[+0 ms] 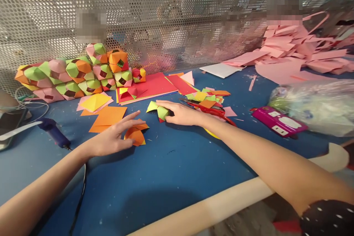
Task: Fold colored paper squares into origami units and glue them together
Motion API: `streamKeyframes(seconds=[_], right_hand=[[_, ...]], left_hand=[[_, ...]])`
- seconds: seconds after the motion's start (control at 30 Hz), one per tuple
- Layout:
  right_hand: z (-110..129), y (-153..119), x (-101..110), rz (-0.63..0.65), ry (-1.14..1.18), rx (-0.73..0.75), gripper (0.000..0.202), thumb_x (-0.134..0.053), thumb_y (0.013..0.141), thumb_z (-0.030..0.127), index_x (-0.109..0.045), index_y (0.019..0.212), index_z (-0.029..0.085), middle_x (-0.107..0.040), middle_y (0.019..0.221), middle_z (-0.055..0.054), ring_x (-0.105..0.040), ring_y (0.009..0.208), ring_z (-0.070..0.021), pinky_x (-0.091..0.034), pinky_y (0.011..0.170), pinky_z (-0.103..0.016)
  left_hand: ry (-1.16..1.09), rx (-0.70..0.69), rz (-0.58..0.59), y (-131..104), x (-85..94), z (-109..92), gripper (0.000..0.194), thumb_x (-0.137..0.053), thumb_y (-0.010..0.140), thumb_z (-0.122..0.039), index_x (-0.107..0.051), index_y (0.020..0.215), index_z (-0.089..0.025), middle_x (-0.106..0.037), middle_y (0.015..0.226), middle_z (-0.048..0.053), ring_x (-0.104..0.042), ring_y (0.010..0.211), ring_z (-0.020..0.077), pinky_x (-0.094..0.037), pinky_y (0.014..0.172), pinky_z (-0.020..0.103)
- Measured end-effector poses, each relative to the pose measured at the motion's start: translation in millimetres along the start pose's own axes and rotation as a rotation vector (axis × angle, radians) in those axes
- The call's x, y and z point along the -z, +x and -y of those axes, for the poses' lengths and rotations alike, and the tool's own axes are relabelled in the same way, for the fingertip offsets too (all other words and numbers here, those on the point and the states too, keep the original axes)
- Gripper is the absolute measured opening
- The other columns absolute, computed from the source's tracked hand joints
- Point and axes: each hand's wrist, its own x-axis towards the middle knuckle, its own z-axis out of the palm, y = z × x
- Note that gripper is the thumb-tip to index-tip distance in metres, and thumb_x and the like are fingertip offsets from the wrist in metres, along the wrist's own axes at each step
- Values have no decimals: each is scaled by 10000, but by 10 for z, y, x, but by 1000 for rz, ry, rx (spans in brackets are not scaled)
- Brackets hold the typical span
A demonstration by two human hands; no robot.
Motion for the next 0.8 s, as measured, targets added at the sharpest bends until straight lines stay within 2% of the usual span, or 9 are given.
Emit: streamKeyframes(seconds=[0.1,0.17,0.23,0.33,0.37,0.43,0.5,0.6,0.8], right_hand=[[48,-41,64,-26,-70,-20,537,-566,758,273,-469,1284,240,-498,1326,-65,-542,1145,-255,-440,970,-421],[81,-54,121,-27,-111,-38,556,-613,744,376,-483,1268,245,-524,1285,-70,-564,1101,-268,-456,938,-437],[98,-26,172,-17,-106,-37,698,-654,710,436,-421,1333,227,-457,1364,-88,-485,1204,-282,-403,1003,-448],[75,79,212,70,7,-20,897,-693,676,439,-272,1431,198,-261,1499,-85,-281,1361,-255,-275,1109,-410],[59,117,215,111,57,-29,923,-699,670,442,-252,1440,200,-249,1506,-79,-270,1367,-247,-266,1115,-399],[29,168,210,159,134,-64,912,-706,661,446,-278,1432,213,-320,1476,-70,-338,1335,-242,-297,1099,-393],[16,173,201,150,155,-78,849,-711,654,442,-354,1395,235,-400,1430,-54,-407,1287,-240,-331,1078,-395],[20,113,200,107,112,-21,775,-716,646,451,-429,1342,270,-431,1402,-30,-420,1269,-240,-336,1071,-407],[-37,32,240,199,72,22,842,-713,644,474,-351,1391,332,-316,1478,-7,-330,1330,-268,-287,1094,-456]], left_hand=[[122,8,98,15,-1,-6,471,-584,773,-190,-557,1233,-288,-345,1475,41,-301,1358,268,-306,1081,410],[172,18,106,27,4,-14,438,-593,785,-255,-562,1222,-265,-355,1469,53,-321,1347,266,-315,1079,401],[177,16,103,35,15,-9,436,-605,787,-320,-562,1216,-260,-366,1462,58,-315,1350,271,-327,1072,398],[146,15,141,38,36,29,479,-616,784,-348,-528,1250,-280,-275,1509,48,-256,1375,278,-322,1073,404],[134,15,157,39,43,48,497,-619,783,-341,-512,1266,-291,-238,1523,41,-233,1384,276,-307,1081,407],[116,8,181,42,58,89,518,-628,780,-330,-495,1281,-314,-201,1535,25,-206,1393,273,-272,1097,414],[93,-13,179,50,72,130,499,-634,779,-337,-514,1263,-331,-217,1530,10,-221,1389,269,-267,1098,412],[67,-27,160,66,92,185,496,-655,762,-354,-536,1243,-337,-272,1512,6,-264,1374,267,-278,1094,407],[0,14,108,86,76,248,613,-696,721,-354,-484,1295,-318,-391,1453,15,-336,1340,256,-301,1084,386]])
